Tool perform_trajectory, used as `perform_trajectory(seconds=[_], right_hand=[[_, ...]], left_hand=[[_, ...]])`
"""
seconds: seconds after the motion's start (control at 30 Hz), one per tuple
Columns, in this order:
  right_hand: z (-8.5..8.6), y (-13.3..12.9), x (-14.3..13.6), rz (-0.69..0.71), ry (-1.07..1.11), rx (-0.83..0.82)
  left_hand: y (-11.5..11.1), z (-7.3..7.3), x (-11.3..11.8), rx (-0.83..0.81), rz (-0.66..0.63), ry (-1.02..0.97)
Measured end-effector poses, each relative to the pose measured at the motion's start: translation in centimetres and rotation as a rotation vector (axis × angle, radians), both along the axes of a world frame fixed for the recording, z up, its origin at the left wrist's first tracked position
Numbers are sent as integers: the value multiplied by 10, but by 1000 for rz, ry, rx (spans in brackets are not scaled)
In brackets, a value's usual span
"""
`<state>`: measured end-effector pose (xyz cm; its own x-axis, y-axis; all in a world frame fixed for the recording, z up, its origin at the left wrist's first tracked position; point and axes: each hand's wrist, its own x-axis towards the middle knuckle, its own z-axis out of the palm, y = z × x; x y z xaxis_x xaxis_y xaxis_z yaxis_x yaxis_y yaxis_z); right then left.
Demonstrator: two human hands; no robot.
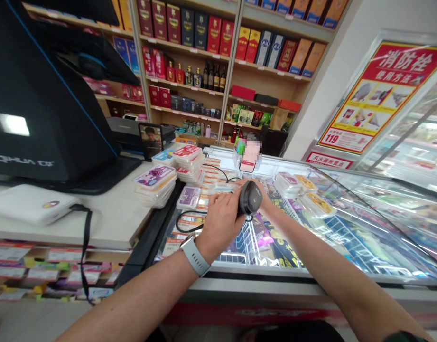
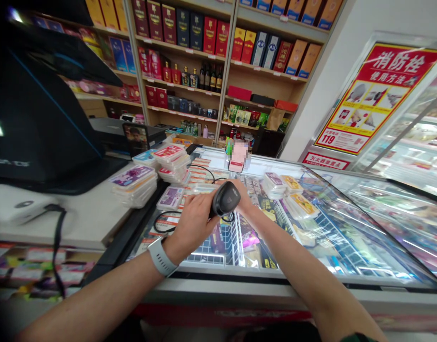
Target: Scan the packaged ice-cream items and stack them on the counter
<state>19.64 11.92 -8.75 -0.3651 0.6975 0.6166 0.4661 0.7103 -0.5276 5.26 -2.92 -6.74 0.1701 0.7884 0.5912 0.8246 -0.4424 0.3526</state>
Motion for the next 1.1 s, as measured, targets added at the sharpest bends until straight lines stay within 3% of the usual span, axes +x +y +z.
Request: perform_trajectory(seconds=[0.07,0.17,0.23,0.37,0.77,1.1], right_hand=[[3,-6,21,-30,-29,9],[3,-12,51,-219,26,-6],[1,-12,69,-321,145,-90],[-3,-7,90,-340,397,-309],[0,-13,83,-253,483,-337],[-15,-4,82,-218,438,-294]], left_hand=[[1,-1,0,-14,-1,11],[3,-4,0,-18,11,32],[5,-6,0,-17,27,54],[9,-10,-1,6,56,89],[14,-13,-1,48,84,131],[12,-10,-2,95,92,60]])
